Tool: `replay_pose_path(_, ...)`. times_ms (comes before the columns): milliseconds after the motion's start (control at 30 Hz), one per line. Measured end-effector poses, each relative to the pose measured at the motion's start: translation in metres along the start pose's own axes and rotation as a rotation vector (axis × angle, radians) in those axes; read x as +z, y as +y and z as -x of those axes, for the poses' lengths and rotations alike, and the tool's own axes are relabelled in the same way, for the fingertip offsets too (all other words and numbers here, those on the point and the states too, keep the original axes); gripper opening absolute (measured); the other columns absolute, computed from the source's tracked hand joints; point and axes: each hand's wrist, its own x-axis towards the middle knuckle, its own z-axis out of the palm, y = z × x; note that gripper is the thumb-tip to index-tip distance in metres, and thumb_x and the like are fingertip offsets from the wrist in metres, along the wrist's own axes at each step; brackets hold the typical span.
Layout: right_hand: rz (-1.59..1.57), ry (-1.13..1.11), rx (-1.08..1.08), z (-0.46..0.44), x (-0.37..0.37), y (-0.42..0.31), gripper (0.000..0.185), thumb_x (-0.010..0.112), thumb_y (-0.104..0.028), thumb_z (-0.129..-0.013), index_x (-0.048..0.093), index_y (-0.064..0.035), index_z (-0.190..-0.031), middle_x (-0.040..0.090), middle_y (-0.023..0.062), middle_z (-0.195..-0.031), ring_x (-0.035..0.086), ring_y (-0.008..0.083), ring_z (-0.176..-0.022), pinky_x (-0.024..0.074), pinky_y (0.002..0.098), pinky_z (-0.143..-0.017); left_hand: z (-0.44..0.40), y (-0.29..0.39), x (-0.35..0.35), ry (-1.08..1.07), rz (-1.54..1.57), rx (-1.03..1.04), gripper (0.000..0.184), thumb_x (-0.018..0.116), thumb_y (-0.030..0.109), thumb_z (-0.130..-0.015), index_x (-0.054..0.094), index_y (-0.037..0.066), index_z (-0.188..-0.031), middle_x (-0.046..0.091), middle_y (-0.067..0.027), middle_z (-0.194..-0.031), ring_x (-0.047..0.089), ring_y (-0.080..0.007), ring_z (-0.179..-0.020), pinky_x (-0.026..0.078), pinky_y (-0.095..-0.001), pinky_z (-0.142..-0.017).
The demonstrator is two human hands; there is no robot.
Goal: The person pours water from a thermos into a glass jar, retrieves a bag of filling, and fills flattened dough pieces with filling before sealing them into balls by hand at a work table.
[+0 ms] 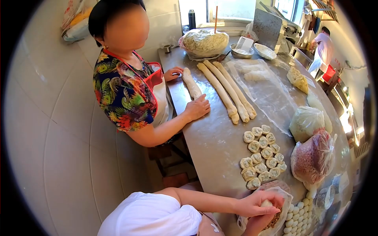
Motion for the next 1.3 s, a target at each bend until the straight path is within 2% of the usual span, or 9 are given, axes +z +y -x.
replay_pose_path(100, -0.401, 0.125, 0.089, 0.009, 0.007, 0.003, 0.058, 0.029, -0.052, -0.101, 0.038, -0.0047, -0.134, 0.041, 0.0109, -0.136, 0.04, 0.0209, -0.129, 0.0328, 0.0346, -0.107, 0.004, -0.019, 0.001, 0.019, -0.086, 0.006, 0.023, 0.052, 0.026, -0.098, 0.059, 0.003, -0.097, 0.061, -0.0042, -0.094, 0.057, -0.0174, -0.095, 0.044, -0.0324, -0.09)
replay_pose_path(233, 0.047, 0.124, 0.117, 0.014, 0.009, -0.019, 0.063, 0.027, -0.052, -0.101, 0.031, -0.0031, -0.141, 0.038, 0.0108, -0.14, 0.037, 0.0211, -0.132, 0.029, 0.0358, -0.11, 0.002, -0.019, 0.006, 0.056, -0.058, 0.043, 0.027, 0.051, 0.028, -0.099, 0.059, 0.004, -0.086, 0.062, -0.005, -0.087, 0.058, -0.0213, -0.103, 0.044, -0.0351, -0.091)
replay_pose_path(333, -0.062, 0.173, 0.197, 0.011, 0.032, -0.053, 0.071, 0.041, -0.064, -0.092, 0.045, -0.0054, -0.132, 0.056, 0.0063, -0.114, 0.058, 0.0203, -0.098, 0.0488, 0.0299, -0.085, 0.004, 0.001, 0.015, 0.128, 0.239, -0.103, 0.028, 0.052, 0.028, -0.098, 0.06, 0.005, -0.084, 0.063, -0.0053, -0.088, 0.058, -0.021, -0.104, 0.044, -0.0356, -0.091)
replay_pose_path(600, 0.104, -0.052, 0.096, 0.022, 0.018, -0.033, 0.058, 0.039, -0.047, -0.1, 0.037, -0.002, -0.137, 0.04, 0.012, -0.138, 0.04, 0.0246, -0.129, 0.0351, 0.039, -0.107, 0.011, -0.024, 0.01, 0.172, -0.08, -0.063, 0.026, 0.05, 0.024, -0.098, 0.061, 0.004, -0.084, 0.063, -0.0068, -0.091, 0.058, -0.0226, -0.103, 0.044, -0.0379, -0.093)
replay_pose_path(700, -0.068, 0.095, 0.096, 0.02, 0.032, -0.048, 0.062, 0.045, -0.058, -0.093, 0.047, -0.0047, -0.125, 0.049, 0.0088, -0.124, 0.049, 0.0205, -0.117, 0.0415, 0.0347, -0.099, 0.008, -0.011, 0.012, -0.141, 0.18, -0.125, 0.069, 0.037, 0.064, -0.093, 0.045, 0.008, -0.131, 0.06, -0.009, -0.104, 0.059, -0.0206, -0.096, 0.048, -0.0346, -0.085)
replay_pose_path(767, -0.105, 0.089, 0.311, 0.031, 0.014, -0.056, 0.064, 0.041, -0.065, -0.091, 0.053, -0.0064, -0.111, 0.058, 0.004, -0.099, 0.058, 0.0127, -0.08, 0.0487, 0.0263, -0.065, 0.001, 0.007, 0.025, -0.076, 0.116, -0.188, 0.072, 0.043, 0.062, -0.092, 0.034, 0.01, -0.14, 0.051, -0.0183, -0.125, 0.062, -0.022, -0.094, 0.051, -0.0275, -0.064)
replay_pose_path(833, -0.327, 0.064, 0.343, 0.034, -0.003, -0.073, 0.059, 0.039, -0.06, -0.095, 0.051, -0.005, -0.113, 0.059, 0.0045, -0.089, 0.054, 0.0116, -0.067, 0.0443, 0.0256, -0.054, 0.002, -0.016, 0.021, -0.057, -0.06, -0.041, 0.056, 0.048, 0.043, -0.097, 0.047, -0.003, -0.128, 0.053, -0.0174, -0.127, 0.049, -0.024, -0.12, 0.038, -0.0384, -0.102)
replay_pose_path(1033, -0.527, 0.603, 0.122, 0.09, -0.117, -0.099, 0.047, 0.037, -0.048, -0.098, 0.055, -0.0055, -0.109, 0.062, 0.0098, -0.086, 0.06, 0.0211, -0.068, 0.0486, 0.0344, -0.063, 0.006, -0.028, 0.011, 0.059, 0.055, -0.311, 0.036, 0.046, 0.031, -0.1, 0.052, -0.001, -0.116, 0.058, -0.0124, -0.116, 0.055, -0.0179, -0.107, 0.041, -0.0324, -0.094)
replay_pose_path(1300, 1.163, 0.975, 0.52, 0.134, -0.298, -0.128, 0.036, 0.052, -0.038, -0.091, 0.061, -0.004, -0.1, 0.067, 0.0161, -0.091, 0.064, 0.0274, -0.085, 0.0482, 0.0375, -0.077, 0.004, -0.02, -0.005, 0.18, -0.03, -0.375, 0.022, 0.047, 0.019, -0.099, 0.052, 0.003, -0.113, 0.06, -0.0081, -0.109, 0.057, -0.0163, -0.102, 0.043, -0.031, -0.09)
